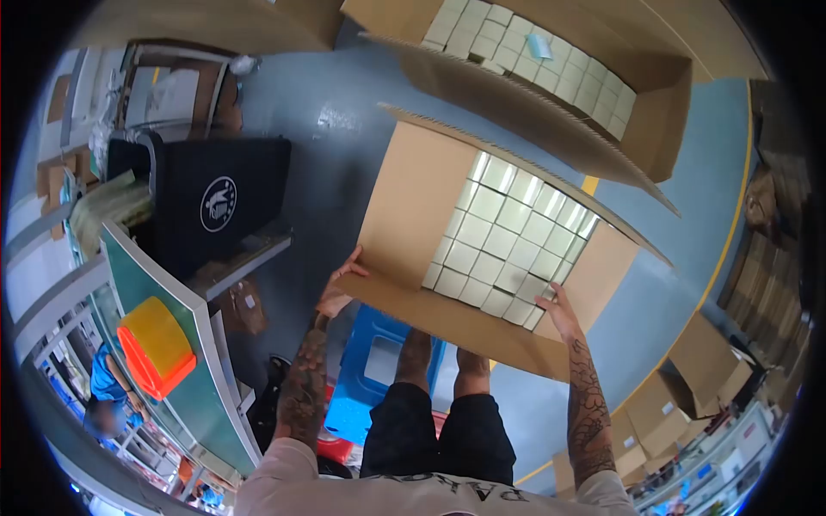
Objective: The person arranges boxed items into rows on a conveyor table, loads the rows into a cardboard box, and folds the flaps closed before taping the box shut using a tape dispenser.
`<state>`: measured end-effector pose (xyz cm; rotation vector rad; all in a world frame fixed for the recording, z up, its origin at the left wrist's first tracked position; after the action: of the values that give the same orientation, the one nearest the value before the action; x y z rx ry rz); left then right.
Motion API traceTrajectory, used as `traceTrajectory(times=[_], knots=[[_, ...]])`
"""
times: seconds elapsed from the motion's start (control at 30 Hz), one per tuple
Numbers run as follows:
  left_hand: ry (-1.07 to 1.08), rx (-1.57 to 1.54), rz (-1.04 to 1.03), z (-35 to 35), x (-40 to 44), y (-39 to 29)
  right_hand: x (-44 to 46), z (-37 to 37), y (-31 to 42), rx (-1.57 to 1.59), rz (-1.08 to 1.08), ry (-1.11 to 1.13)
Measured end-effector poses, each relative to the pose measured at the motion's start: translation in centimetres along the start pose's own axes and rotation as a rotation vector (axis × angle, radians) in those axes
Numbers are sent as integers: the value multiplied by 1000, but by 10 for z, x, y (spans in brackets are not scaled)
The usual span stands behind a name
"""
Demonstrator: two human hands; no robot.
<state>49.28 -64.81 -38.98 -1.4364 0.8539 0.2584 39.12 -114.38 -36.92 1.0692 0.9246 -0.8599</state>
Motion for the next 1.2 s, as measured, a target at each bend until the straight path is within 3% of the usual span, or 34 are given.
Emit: traceTrajectory(times=[0.13,0.2,0.33,0.43,0.47,0.63,0.7,0.73,0.8,0.9,0.93,1.03,1.1,1.17,1.2], knots=[[-196,-232,-68,-17,3,14,-7,-6,-18,68,49,1],[-248,-294,-33,-19,10,23,-26,-5,-27,81,176,46],[-287,-496,41,-22,16,26,-75,-2,-38,-226,204,373],[-259,-359,-51,-23,9,28,-125,-41,19,-714,556,221],[-275,-333,-58,-23,10,35,-115,-45,9,-763,518,53],[-356,-227,-25,-28,15,30,-70,-20,17,-913,917,-238],[-487,-281,98,-41,25,-21,-17,3,10,-1063,871,-401],[-530,-221,68,-43,38,-15,-5,0,41,-1042,743,-401],[-620,-111,-3,-50,72,-7,36,-5,51,-1080,825,-604],[-614,677,20,-60,81,-35,49,-15,72,-1111,794,-600],[-585,657,98,-61,87,-31,42,-16,79,-1194,670,-596],[-594,660,116,-63,86,-31,-10,-33,176,-704,997,-444],[-587,658,156,-66,85,-37,-48,-22,251,-636,1358,-682],[-595,653,156,-65,85,-37,-47,-2,312,-666,1369,-787],[-604,648,143,-64,86,-32,-26,3,319,-546,1171,-549]])
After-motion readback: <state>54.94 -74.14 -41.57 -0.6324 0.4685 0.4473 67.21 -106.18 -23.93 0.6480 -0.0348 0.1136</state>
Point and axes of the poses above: each hand's wrist, its own x-axis towards the middle knuckle, its own z-axis out of the back of the hand, y = z × x, the point moved 1 cm from there along x, towards the middle knuckle, and after that the axes turned 2 degrees about -x, right-handed, at the moved point
